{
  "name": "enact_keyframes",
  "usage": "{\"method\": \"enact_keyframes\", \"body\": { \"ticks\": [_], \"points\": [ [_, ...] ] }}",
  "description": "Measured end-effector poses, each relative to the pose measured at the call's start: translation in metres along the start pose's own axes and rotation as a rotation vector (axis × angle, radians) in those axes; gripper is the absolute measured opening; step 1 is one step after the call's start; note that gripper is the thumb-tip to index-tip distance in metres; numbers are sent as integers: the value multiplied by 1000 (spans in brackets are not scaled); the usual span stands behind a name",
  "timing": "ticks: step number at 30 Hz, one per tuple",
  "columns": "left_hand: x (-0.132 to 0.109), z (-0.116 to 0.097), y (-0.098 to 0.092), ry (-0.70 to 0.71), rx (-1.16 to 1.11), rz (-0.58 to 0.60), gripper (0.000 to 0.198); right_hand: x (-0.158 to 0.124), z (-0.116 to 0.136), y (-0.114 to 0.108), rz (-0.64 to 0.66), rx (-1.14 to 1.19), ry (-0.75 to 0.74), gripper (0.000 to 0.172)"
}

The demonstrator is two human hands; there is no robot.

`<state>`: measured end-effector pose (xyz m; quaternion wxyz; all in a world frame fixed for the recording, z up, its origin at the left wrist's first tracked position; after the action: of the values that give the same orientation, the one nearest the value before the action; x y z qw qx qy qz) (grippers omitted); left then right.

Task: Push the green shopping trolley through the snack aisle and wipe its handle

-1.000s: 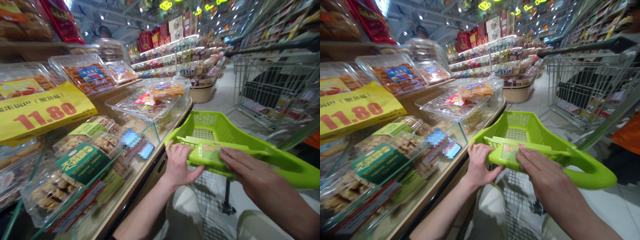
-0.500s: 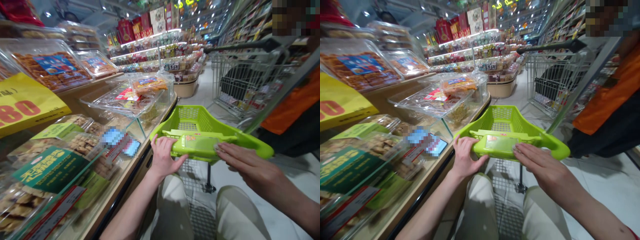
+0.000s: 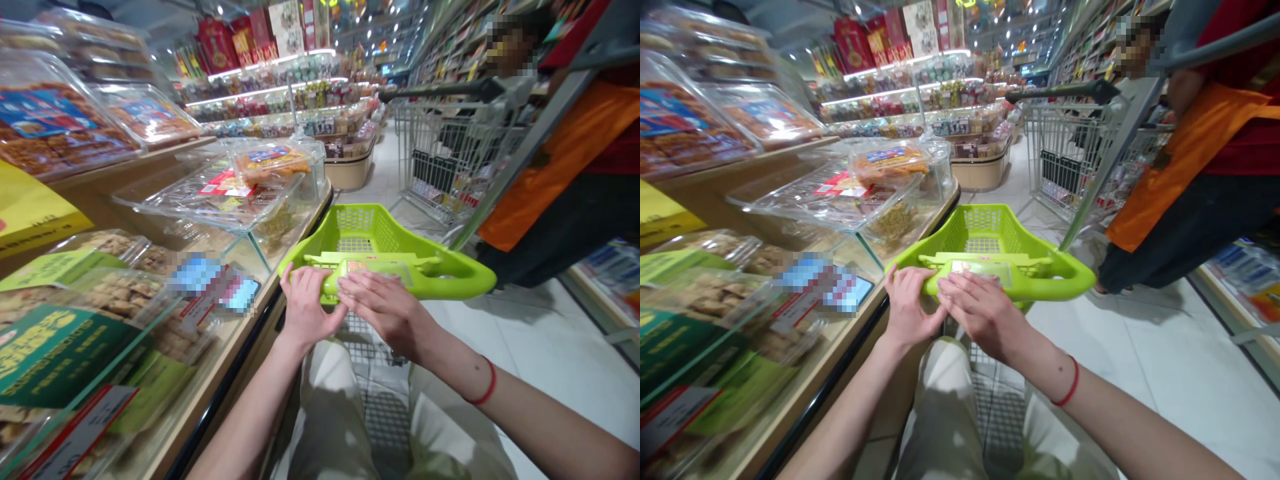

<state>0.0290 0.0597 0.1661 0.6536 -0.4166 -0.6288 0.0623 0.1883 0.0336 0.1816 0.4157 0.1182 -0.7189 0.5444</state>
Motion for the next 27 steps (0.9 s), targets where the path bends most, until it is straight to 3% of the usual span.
{"method": "enact_keyframes", "body": {
  "ticks": [8,11,15,22,27],
  "points": [
    [0,2,1,9,-1,17,37,-61,-28,-53,84,86,118,56],
    [0,1,0,18,-3,6,36,-69,-33,-60,98,92,140,59],
    [0,0,0,8,-5,20,36,-48,-29,-48,79,99,91,54],
    [0,1,0,4,-12,25,35,8,-11,-5,95,86,-30,30],
    [1,0,0,19,-24,23,35,2,-12,-13,115,80,-26,33]
  ]
}}
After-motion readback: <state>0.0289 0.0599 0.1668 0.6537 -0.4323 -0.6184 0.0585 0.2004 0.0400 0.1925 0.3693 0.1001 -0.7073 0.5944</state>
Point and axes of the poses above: each hand's wrist, its own x-axis towards the middle knuckle, its own y-axis out of the palm, z = x × y, the point moved 4 cm from there along x, towards the middle knuckle, and after that the axes turned 8 degrees about x, right-handed, at the moved point
